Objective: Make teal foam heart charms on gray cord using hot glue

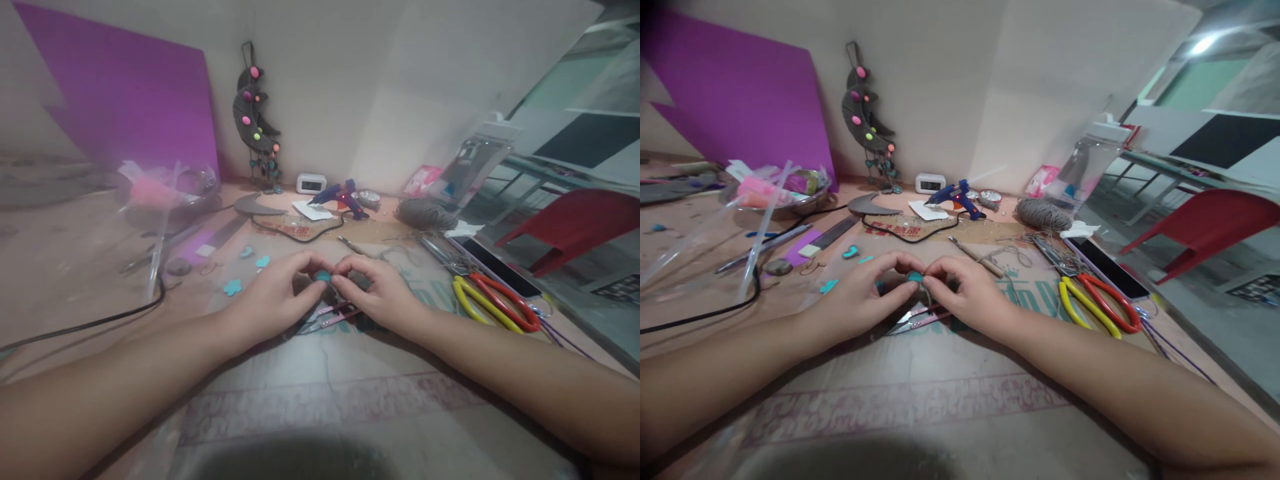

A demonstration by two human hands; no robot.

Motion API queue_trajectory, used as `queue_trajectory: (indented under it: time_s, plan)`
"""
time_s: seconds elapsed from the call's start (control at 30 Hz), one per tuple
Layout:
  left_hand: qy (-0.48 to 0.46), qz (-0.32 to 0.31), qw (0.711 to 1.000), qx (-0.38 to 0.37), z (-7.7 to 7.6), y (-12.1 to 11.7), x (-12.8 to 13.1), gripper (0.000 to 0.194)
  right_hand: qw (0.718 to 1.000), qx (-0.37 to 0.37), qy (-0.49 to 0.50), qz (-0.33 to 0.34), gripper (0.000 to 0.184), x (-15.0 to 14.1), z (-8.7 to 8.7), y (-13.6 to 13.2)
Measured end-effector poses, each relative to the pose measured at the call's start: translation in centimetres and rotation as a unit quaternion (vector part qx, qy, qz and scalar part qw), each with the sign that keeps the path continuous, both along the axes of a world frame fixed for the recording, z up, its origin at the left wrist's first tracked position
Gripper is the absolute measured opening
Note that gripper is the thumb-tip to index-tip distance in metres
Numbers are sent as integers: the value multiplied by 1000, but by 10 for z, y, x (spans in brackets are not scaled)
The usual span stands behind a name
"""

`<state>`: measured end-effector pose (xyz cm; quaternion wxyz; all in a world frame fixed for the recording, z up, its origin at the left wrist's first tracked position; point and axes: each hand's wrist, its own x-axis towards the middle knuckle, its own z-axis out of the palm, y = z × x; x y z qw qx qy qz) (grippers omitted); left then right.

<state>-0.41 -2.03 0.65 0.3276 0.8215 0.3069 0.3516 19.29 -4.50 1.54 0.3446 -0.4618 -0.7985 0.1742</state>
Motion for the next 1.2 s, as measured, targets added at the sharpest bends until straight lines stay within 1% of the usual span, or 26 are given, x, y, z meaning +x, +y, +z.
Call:
queue_trajectory:
  time_s: [0.1, 0.27, 0.33, 0.43, 0.5, 0.57, 0.73, 0.83, 0.97, 1.13, 1.2]
  plan:
    - [-1, -7, 1000, -14, 1, -1, -1, 22, 1000, 5, -2, 2, 12, -1, 0, 0]
    - [-3, -22, 999, -39, 2, -3, -1, 27, 1000, -18, 12, -20, 12, -1, 1, 0]
    - [-26, -5, 998, -56, 0, -2, -1, 31, 999, -27, 21, -27, 12, -1, 1, 0]
    - [-87, 56, 990, -97, -3, 3, -2, 29, 996, -62, 44, -40, 13, -1, 3, -1]
    - [-92, 87, 985, -114, -5, 8, -3, 27, 993, -84, 60, -48, 14, -1, 4, -1]
    - [-82, 95, 985, -119, -5, 11, -3, 30, 992, -98, 67, -52, 14, -1, 4, -1]
    - [-66, 78, 989, -110, -5, 10, -3, 35, 987, -128, 82, -56, 15, -1, 4, -1]
    - [-59, 75, 991, -92, -4, 6, -2, 25, 988, -121, 81, -53, 13, 0, 4, -1]
    - [-34, 57, 995, -70, -2, 2, 0, 28, 993, -92, 59, -45, 13, 0, 3, 0]
    - [-10, 42, 997, -61, 1, 1, 0, 19, 995, -69, 47, -48, 13, 1, 2, 0]
    - [3, 43, 998, -54, 3, 1, -1, 22, 996, -58, 39, -46, 12, 1, 2, 0]
